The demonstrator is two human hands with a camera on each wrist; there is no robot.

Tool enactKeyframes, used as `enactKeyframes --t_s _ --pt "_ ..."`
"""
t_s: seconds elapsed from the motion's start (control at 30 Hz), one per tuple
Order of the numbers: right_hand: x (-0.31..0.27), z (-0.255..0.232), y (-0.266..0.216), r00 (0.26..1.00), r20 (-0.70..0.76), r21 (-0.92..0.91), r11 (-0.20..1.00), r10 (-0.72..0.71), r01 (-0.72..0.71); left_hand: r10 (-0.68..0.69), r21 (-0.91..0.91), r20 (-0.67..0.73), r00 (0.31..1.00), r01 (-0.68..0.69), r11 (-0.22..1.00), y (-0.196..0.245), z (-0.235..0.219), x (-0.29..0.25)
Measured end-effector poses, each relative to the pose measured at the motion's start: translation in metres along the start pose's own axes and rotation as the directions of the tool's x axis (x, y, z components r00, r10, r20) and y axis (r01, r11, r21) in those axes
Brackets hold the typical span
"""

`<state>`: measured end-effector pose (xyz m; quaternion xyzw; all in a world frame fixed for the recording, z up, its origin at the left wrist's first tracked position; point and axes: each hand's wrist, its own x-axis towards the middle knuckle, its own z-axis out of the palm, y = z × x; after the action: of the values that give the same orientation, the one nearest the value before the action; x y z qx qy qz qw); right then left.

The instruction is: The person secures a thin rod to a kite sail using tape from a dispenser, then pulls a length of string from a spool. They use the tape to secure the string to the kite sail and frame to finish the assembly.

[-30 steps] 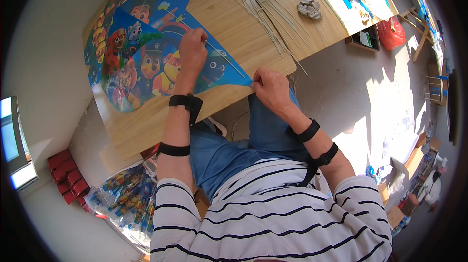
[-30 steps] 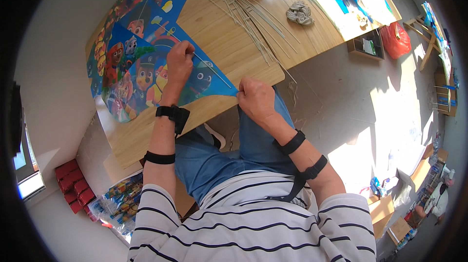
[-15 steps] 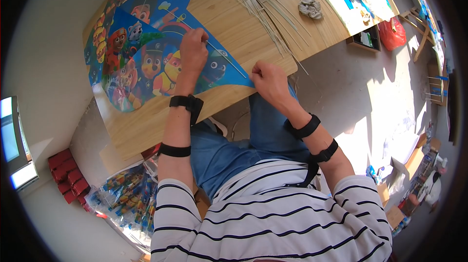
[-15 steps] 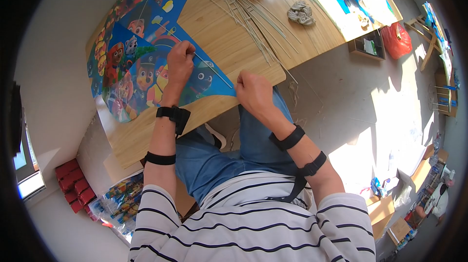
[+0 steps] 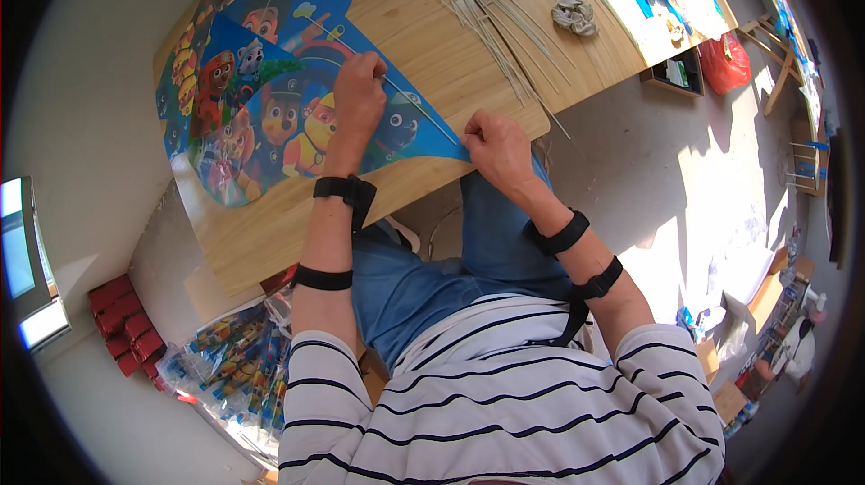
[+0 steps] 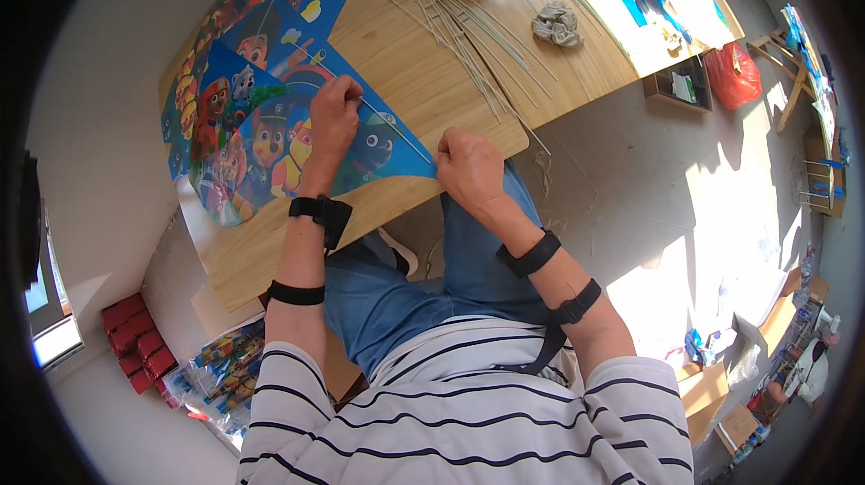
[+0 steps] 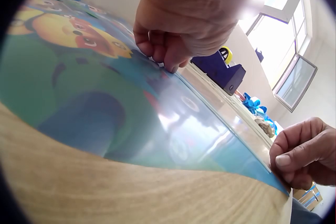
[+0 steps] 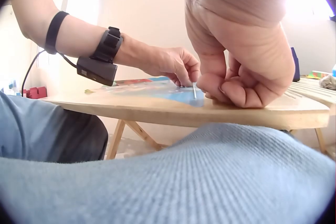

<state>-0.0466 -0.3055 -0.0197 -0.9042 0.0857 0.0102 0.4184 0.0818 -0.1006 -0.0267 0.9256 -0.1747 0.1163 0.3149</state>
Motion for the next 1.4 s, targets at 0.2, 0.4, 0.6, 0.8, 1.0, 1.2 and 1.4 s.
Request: enactKeyframes --t_s 0.2,0.4,0.6,0.8,1.0,1.2,1.4 --pt "0.000 0.000 0.000 1.000 -0.007 -0.010 1.000 -0.002 0.002 -0.006 -0.014 0.007 1.000 0.006 1.000 -0.002 -0.001 0.001" --pt "0.000 0.000 -0.001 1.000 -0.006 -0.032 0.999 -0.005 0.005 0.000 -0.014 -0.003 1.000 0.000 1.000 -0.003 0.001 0.000" --pt "0.002 0.004 -0.018 0.999 -0.020 -0.145 0.988 0.049 -0.052 0.000 -0.011 -0.015 1.000 0.000 1.000 -0.001 -0.001 0.000" --pt "-0.001 0.012 -0.015 0.995 -0.095 -0.155 0.987 0.036 -0.051 -0.055 -0.061 -0.042 0.998 0.052 0.997 0.002 -0.002 -0.003" --pt "-0.001 0.006 -0.020 0.997 -0.028 -0.172 0.982 0.069 -0.073 -0.091 -0.098 -0.084 0.992 0.083 0.992 0.002 0.001 -0.002" --pt "-0.002 0.006 -0.018 0.998 -0.040 -0.147 0.987 0.054 -0.059 -0.033 0.029 -0.151 0.988 0.038 0.999 -0.006 0.004 0.007" --pt "-0.002 0.007 -0.017 0.998 -0.058 -0.137 0.989 0.040 -0.048 -0.132 -0.062 -0.106 0.986 0.126 0.990 -0.012 0.003 0.017"
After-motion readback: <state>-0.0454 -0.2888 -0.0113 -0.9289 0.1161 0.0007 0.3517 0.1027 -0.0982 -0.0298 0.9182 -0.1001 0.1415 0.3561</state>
